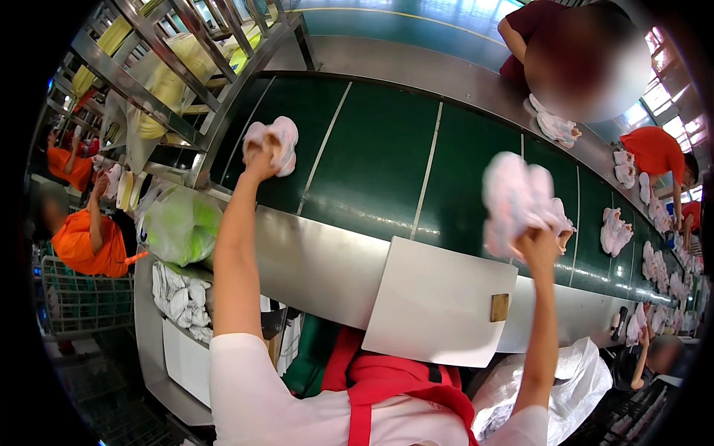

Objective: The person stands at a conveyor belt in a factory, repeatedly picking up white tissue paper from a large sack, crumpling it, and stuffing it into pairs of white sneakers moving along the belt. The person also occasionally wipes the shoes with a cloth and uses a small wooden block to press the paper inside.

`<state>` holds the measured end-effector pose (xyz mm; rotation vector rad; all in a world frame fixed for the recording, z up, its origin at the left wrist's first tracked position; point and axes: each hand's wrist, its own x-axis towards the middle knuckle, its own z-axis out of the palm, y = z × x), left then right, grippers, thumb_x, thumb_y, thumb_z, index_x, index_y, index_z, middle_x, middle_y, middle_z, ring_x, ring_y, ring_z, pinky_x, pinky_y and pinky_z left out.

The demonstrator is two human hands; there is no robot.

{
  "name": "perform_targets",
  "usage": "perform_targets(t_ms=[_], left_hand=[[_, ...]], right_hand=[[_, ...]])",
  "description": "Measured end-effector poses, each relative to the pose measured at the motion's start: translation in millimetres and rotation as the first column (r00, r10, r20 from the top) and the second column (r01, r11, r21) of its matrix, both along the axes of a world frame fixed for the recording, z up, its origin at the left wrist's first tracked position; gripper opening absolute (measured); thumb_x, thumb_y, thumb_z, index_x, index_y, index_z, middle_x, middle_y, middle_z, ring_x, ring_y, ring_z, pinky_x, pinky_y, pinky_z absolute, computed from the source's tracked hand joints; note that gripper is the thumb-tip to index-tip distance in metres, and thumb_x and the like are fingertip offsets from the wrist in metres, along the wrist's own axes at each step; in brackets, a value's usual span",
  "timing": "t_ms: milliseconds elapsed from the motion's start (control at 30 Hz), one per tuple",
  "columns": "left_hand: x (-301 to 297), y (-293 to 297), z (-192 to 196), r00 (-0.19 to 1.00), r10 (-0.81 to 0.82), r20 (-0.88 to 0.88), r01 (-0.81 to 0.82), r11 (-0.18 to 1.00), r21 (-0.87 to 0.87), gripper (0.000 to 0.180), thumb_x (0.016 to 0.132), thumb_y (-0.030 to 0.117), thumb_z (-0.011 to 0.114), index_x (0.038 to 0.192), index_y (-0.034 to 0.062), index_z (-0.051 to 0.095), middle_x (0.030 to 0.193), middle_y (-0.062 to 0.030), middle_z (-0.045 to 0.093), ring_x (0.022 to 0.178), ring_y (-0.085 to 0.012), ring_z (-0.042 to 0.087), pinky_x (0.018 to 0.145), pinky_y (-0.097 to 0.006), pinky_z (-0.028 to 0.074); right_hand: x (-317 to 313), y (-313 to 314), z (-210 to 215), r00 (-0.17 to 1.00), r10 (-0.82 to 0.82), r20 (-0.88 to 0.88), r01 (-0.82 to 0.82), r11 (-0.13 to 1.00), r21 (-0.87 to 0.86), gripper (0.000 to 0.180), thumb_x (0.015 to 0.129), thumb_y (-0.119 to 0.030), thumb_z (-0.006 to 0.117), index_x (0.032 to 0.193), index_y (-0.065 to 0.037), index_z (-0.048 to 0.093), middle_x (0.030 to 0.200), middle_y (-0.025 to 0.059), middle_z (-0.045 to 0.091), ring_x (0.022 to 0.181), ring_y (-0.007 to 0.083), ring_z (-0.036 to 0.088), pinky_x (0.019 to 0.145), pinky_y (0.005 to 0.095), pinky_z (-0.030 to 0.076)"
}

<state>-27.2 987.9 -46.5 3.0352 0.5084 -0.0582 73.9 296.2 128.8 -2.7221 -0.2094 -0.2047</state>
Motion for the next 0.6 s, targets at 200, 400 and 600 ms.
perform_targets(t_ms=[200,400,600], left_hand=[[57,-153,84,0.736,-0.393,0.551,0.155,0.89,0.428,0.057,0.081,0.022,0.061,0.13,0.0009,0.043,0.115,-0.0193,0.054,0.1,-0.0356,0.053,0.09,-0.042,0.043],[48,-294,-23,0.779,0.194,0.596,0.305,0.714,-0.631,0.06,0.086,0.02,0.056,0.134,-0.0058,0.031,0.133,-0.0285,0.039,0.126,-0.0391,0.04,0.106,-0.041,0.03],[46,-294,18,0.816,0.121,0.566,0.317,0.726,-0.611,0.049,0.085,0.009,0.053,0.13,-0.0046,0.039,0.123,-0.0262,0.047,0.115,-0.0418,0.045,0.101,-0.042,0.035]], right_hand=[[43,189,-82,0.986,-0.024,-0.166,0.004,0.993,-0.12,0.031,0.079,-0.033,0.057,0.088,-0.004,0.067,0.081,0.0195,0.067,0.076,0.0367,0.067,0.067,0.0447,0.053],[26,307,-132,0.963,0.197,-0.186,-0.183,0.979,0.089,0.041,0.081,-0.035,0.058,0.101,0.001,0.059,0.094,0.0235,0.065,0.086,0.0386,0.064,0.074,0.0455,0.052],[-62,165,-68,0.987,0.159,0.039,-0.161,0.9,0.404,0.035,0.081,-0.016,0.062,0.114,-0.005,0.055,0.099,0.0159,0.061,0.09,0.0329,0.059,0.079,0.0418,0.047]])
